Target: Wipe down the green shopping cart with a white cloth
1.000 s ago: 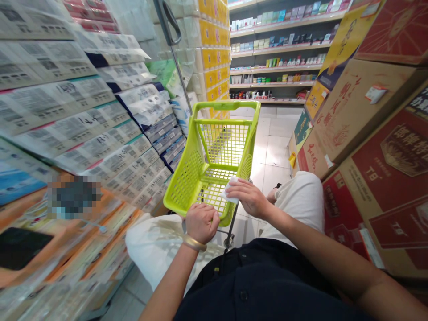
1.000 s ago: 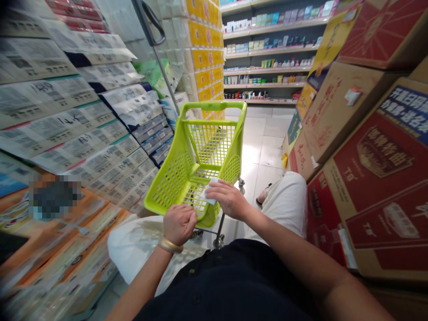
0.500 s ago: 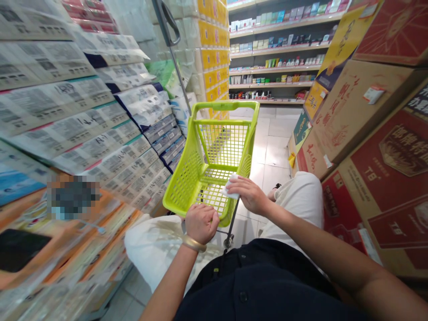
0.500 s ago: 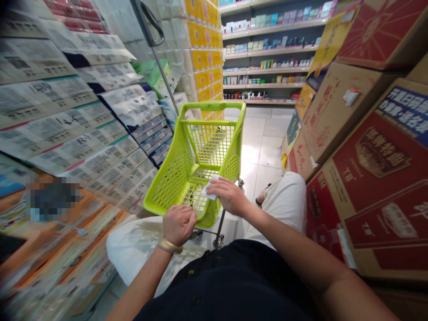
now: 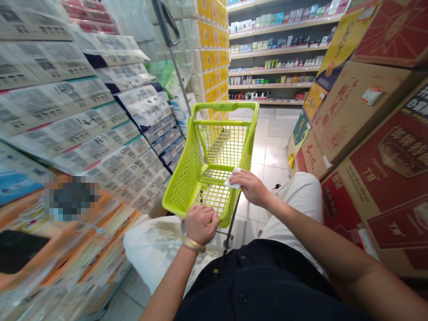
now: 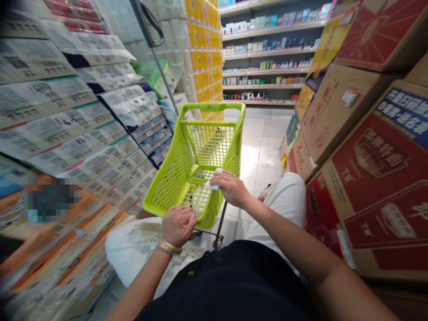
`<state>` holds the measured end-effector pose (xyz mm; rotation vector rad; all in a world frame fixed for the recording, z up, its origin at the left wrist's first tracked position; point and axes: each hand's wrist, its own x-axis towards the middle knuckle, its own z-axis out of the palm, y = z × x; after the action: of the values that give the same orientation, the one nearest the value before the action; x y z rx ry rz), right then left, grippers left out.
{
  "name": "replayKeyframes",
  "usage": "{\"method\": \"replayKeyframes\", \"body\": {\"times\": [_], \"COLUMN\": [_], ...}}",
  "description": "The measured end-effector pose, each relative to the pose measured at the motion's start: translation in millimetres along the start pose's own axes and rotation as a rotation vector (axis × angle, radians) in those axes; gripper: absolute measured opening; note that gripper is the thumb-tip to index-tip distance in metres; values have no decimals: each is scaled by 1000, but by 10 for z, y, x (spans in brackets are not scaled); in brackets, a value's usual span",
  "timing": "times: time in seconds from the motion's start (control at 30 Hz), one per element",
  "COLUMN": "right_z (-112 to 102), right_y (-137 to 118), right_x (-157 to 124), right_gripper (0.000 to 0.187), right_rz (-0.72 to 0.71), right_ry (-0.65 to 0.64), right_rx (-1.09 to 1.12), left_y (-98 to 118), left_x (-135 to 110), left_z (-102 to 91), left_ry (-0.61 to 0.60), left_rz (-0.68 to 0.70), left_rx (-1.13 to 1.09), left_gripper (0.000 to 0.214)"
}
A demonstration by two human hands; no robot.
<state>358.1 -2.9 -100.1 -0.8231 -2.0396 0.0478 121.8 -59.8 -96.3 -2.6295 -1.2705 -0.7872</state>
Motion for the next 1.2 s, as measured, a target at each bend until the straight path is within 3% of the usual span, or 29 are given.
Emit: {"method": "replayKeyframes", "body": {"times": [0.1,0.67,0.8,0.93,1.07,1.2], "right_z": [0,194,283,372,351,204], "right_y": [74,-303,-404,-508,-488,-285], "right_x": [52,9,1,9,8,-4], "right_gripper": [34,35,34,31,33,35], "right_rz": [69,115,120,81,11,73], "right_ry": [27,28,52,45,9,100], "right_rx": [-16,-1,-10,-20,-38,-85], "left_y": [0,-256,-375,-480,-381,-79], "left_x": [9,-7,-4,100,273,445], "left_z": [-6,-150,-212,-305,-365,-301], "left_ry": [-17,-175,-210,-299,-317,-377], "left_rz": [1,-80,-161,-345,-464,-373], "left_rx": [-2,-33,-33,-23,18,-54], "left_gripper": [39,42,42,46,39,34]}}
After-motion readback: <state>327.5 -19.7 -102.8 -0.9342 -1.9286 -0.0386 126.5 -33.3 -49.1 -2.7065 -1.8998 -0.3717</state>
